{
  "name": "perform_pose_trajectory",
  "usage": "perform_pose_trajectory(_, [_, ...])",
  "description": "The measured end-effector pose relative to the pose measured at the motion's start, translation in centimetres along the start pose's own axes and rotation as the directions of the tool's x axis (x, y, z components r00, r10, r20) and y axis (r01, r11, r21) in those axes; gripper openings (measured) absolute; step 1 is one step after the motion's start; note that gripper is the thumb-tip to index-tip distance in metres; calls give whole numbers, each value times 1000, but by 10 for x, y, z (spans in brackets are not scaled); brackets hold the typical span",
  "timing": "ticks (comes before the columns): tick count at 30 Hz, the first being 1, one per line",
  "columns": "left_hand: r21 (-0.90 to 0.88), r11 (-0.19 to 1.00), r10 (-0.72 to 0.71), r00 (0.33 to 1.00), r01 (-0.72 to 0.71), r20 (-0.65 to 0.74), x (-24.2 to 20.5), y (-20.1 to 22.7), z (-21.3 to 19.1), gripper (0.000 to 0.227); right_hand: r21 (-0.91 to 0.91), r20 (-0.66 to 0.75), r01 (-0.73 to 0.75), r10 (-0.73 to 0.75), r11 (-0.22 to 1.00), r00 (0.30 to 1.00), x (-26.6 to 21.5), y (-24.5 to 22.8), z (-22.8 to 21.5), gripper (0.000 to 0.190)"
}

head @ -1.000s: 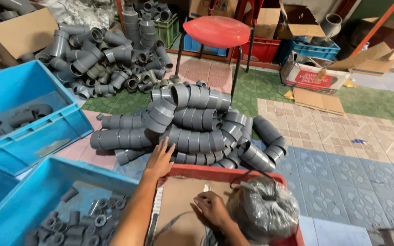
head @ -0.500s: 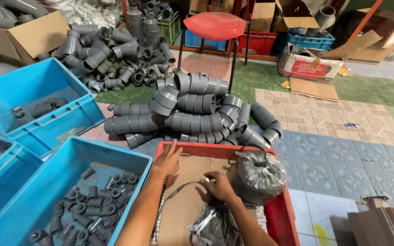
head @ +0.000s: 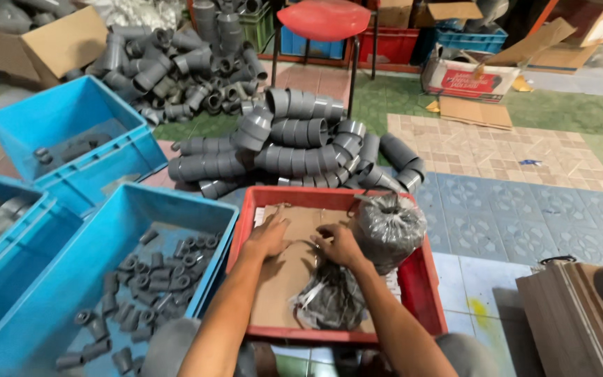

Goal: The person sits on the floor and assembles small gray plastic pipe fittings by hand. They pick up individual fittings from a blue crate and attach them to a long black cable or strap, then place the assembled pieces into a red crate.

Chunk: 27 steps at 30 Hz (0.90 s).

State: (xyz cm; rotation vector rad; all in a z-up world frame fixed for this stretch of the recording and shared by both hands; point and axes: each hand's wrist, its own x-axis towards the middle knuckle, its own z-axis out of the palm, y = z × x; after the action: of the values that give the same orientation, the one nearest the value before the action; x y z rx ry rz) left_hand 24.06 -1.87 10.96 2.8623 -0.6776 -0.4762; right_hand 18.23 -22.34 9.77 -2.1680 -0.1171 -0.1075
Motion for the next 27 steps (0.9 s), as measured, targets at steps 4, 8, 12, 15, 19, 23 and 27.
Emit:
perform_pose_trajectory(4, [-37, 999, -11, 1000, 12, 26, -11, 2, 7, 66, -23, 37, -8, 9, 1000, 999, -8, -9, -8, 33])
perform_pose_trajectory(8, [-18, 997, -74, 993, 76, 89, -35, 4, 10, 63, -81, 107, -48, 57, 996, 993, -22, -19, -12, 29])
perform_pose_trajectory(12, [-8, 990, -132, 959, 139, 252, -54, 4, 31, 53, -201, 251, -88, 138, 976, 958, -46, -21, -10, 27])
perform_pose_trajectory(15, [-27, 984, -153, 921, 174, 358, -78, 15, 58, 46, -299, 394, -93, 212, 950, 894, -65, -6, 9, 34])
perform_pose_trajectory(19, [-27, 988, -125, 879, 154, 460, -111, 24, 89, 47, -468, 489, -97, 349, 878, 799, -107, 31, 39, 33])
perform_pose_trajectory(23, [-33, 978, -156, 824, 206, 545, -119, 26, 118, 51, -611, 465, -150, 506, 777, 727, -129, 51, 57, 51])
perform_pose_trajectory(27, [-40, 967, -202, 850, 253, 487, -110, 24, 119, 47, -669, 491, -62, 503, 740, 711, -121, 46, 55, 65])
